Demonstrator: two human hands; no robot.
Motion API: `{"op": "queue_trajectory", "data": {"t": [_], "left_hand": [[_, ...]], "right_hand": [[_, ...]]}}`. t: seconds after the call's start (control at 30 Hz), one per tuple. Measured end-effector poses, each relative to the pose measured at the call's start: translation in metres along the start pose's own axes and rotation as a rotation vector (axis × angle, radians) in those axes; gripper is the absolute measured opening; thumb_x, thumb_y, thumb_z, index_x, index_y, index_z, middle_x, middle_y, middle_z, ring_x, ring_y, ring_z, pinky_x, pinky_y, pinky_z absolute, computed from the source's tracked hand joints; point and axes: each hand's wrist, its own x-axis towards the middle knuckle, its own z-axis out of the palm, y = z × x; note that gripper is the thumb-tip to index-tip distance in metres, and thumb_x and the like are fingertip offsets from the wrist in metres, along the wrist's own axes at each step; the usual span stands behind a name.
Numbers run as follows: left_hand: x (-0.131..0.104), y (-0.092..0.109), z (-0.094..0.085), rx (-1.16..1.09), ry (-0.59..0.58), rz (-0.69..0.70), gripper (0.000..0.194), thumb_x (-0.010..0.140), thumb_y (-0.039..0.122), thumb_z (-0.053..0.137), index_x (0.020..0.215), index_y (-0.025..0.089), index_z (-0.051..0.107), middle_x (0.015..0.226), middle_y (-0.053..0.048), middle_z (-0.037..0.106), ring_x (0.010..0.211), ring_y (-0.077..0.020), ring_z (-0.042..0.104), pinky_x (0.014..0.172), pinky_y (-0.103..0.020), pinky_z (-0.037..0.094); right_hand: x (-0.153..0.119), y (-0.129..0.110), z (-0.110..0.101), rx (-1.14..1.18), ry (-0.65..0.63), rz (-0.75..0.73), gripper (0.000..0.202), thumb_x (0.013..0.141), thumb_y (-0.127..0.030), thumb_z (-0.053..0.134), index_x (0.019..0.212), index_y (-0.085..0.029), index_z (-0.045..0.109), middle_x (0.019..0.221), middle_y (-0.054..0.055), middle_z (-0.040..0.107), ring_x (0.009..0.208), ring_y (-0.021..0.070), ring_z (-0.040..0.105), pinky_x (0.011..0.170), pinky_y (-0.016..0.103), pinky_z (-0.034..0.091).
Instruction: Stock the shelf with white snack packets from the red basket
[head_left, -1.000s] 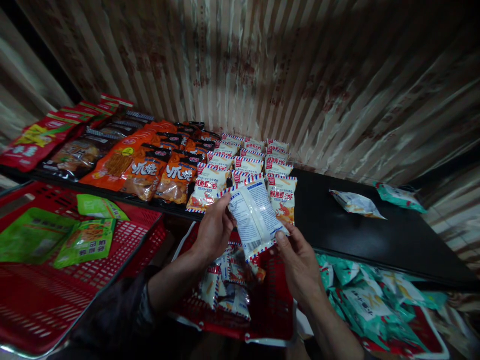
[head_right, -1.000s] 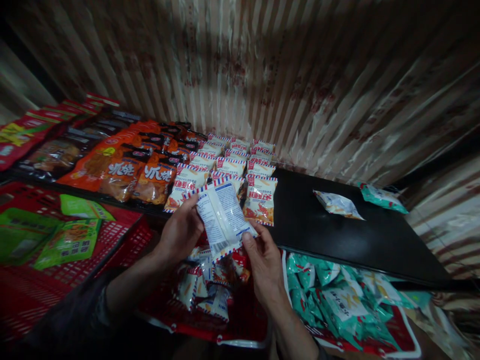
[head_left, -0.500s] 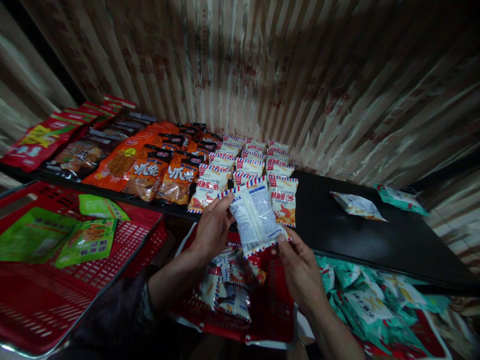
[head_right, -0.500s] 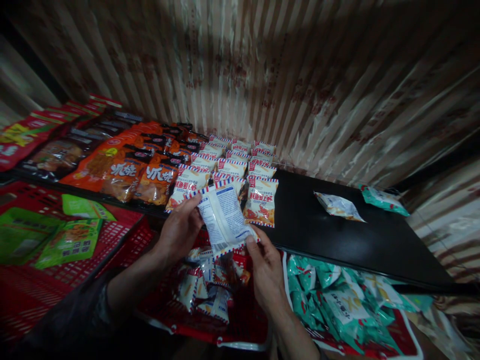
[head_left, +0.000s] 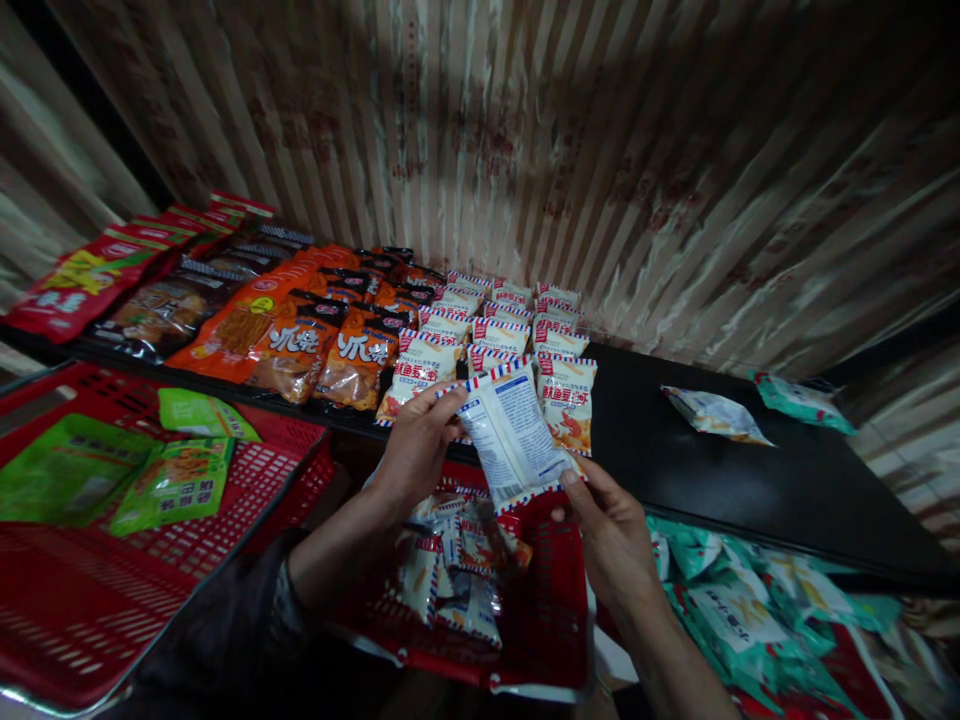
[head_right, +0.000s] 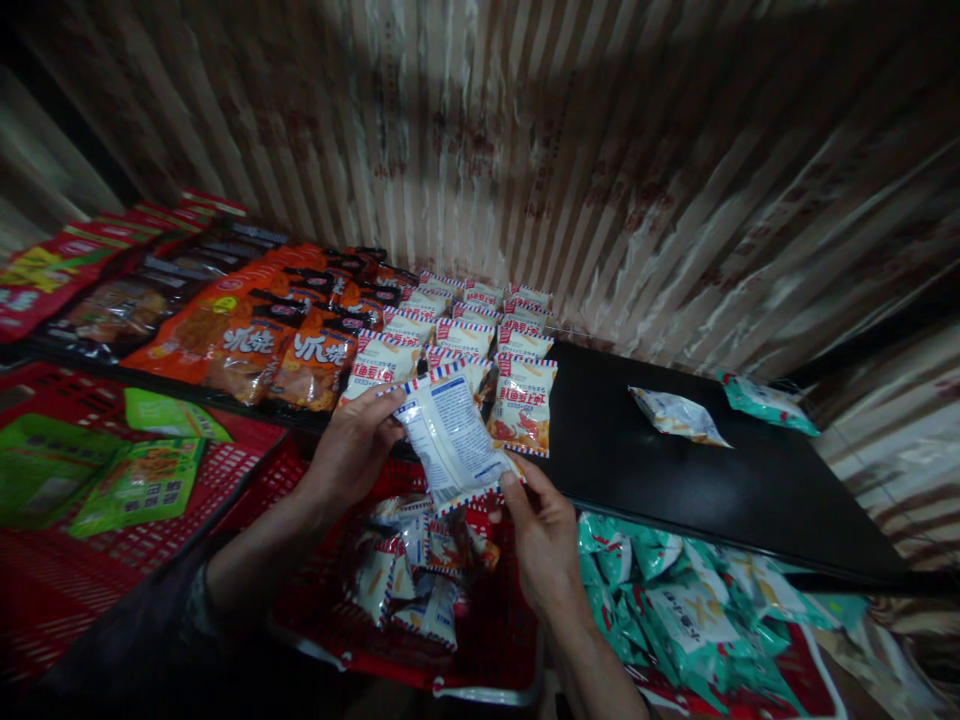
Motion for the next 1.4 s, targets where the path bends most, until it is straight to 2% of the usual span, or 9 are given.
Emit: {"op": "queue_trajectory", "data": {"t": [0.13, 0.23, 0.37, 0.53, 0.73, 0.97, 1.13, 1.23, 1.4], "left_hand": [[0.004, 0.004, -0.006, 0.105, 0.010, -0.004, 0.029, 0.059, 0.036, 0.082, 0.078, 0.016, 0.072, 0.069, -0.001, 0.067, 0.060, -0.0123, 0.055, 0.058, -0.023, 0.041], [0.005, 0.005, -0.008, 0.125, 0.036, -0.007, 0.031, 0.054, 0.037, 0.086, 0.073, 0.016, 0.074, 0.066, 0.001, 0.068, 0.057, -0.0117, 0.053, 0.057, -0.023, 0.040], [0.003, 0.006, -0.007, 0.093, 0.030, 0.020, 0.026, 0.058, 0.039, 0.083, 0.065, 0.016, 0.073, 0.064, 0.000, 0.067, 0.060, -0.0132, 0.054, 0.061, -0.024, 0.042], [0.004, 0.003, -0.009, 0.032, 0.113, 0.022, 0.024, 0.059, 0.036, 0.082, 0.066, 0.016, 0.072, 0.064, 0.001, 0.067, 0.061, -0.0134, 0.056, 0.062, -0.023, 0.042], [0.005, 0.003, -0.009, 0.033, 0.112, 0.019, 0.025, 0.059, 0.036, 0.082, 0.067, 0.015, 0.070, 0.062, 0.001, 0.065, 0.061, -0.0134, 0.055, 0.061, -0.023, 0.042], [0.002, 0.005, -0.006, -0.020, -0.063, -0.008, 0.034, 0.068, 0.044, 0.078, 0.080, 0.015, 0.067, 0.077, -0.001, 0.067, 0.069, -0.0124, 0.058, 0.066, -0.023, 0.046], [-0.004, -0.003, -0.006, 0.018, -0.268, -0.066, 0.030, 0.077, 0.042, 0.072, 0.092, 0.017, 0.064, 0.098, -0.007, 0.069, 0.088, -0.0189, 0.064, 0.076, -0.029, 0.050], [-0.011, -0.006, -0.003, 0.079, -0.399, -0.129, 0.041, 0.077, 0.039, 0.073, 0.110, 0.017, 0.061, 0.110, -0.009, 0.068, 0.095, -0.0213, 0.064, 0.080, -0.032, 0.051], [-0.017, -0.014, 0.001, 0.132, -0.467, -0.186, 0.046, 0.078, 0.036, 0.073, 0.116, 0.015, 0.058, 0.114, -0.011, 0.069, 0.096, -0.0212, 0.066, 0.080, -0.031, 0.050]], "right_hand": [[0.001, -0.001, -0.002, -0.062, 0.010, -0.031, 0.041, 0.068, -0.045, 0.080, 0.100, -0.020, 0.077, 0.087, 0.003, 0.076, 0.055, 0.0104, 0.054, 0.049, 0.023, 0.046], [0.001, 0.001, -0.002, -0.087, -0.005, -0.034, 0.040, 0.069, -0.045, 0.079, 0.100, -0.020, 0.076, 0.091, 0.005, 0.076, 0.064, 0.0136, 0.060, 0.055, 0.025, 0.051], [0.001, 0.003, 0.001, 0.015, 0.001, 0.013, 0.044, 0.066, -0.042, 0.083, 0.106, -0.025, 0.074, 0.101, 0.003, 0.075, 0.074, 0.0159, 0.067, 0.058, 0.025, 0.056], [-0.002, -0.002, 0.006, 0.099, 0.013, 0.052, 0.032, 0.060, -0.042, 0.087, 0.081, -0.021, 0.074, 0.077, 0.000, 0.072, 0.066, 0.0112, 0.064, 0.058, 0.021, 0.057], [-0.005, -0.009, 0.008, 0.200, 0.018, 0.052, 0.031, 0.057, -0.039, 0.089, 0.076, -0.021, 0.074, 0.080, 0.000, 0.073, 0.067, 0.0102, 0.065, 0.062, 0.021, 0.059], [-0.003, -0.015, 0.008, 0.242, 0.083, 0.054, 0.032, 0.053, -0.038, 0.091, 0.070, -0.020, 0.072, 0.080, -0.001, 0.072, 0.070, 0.0105, 0.065, 0.064, 0.021, 0.059], [-0.002, -0.018, 0.009, 0.289, 0.119, 0.014, 0.031, 0.052, -0.035, 0.091, 0.070, -0.021, 0.071, 0.078, -0.003, 0.071, 0.071, 0.0100, 0.065, 0.068, 0.022, 0.059], [0.000, -0.018, 0.009, 0.321, 0.136, 0.017, 0.030, 0.053, -0.033, 0.092, 0.070, -0.020, 0.070, 0.079, -0.002, 0.071, 0.072, 0.0098, 0.066, 0.069, 0.022, 0.059], [0.003, -0.016, 0.007, 0.346, 0.165, 0.040, 0.032, 0.051, -0.031, 0.093, 0.070, -0.020, 0.070, 0.080, -0.003, 0.070, 0.072, 0.0077, 0.065, 0.070, 0.017, 0.057]]}}
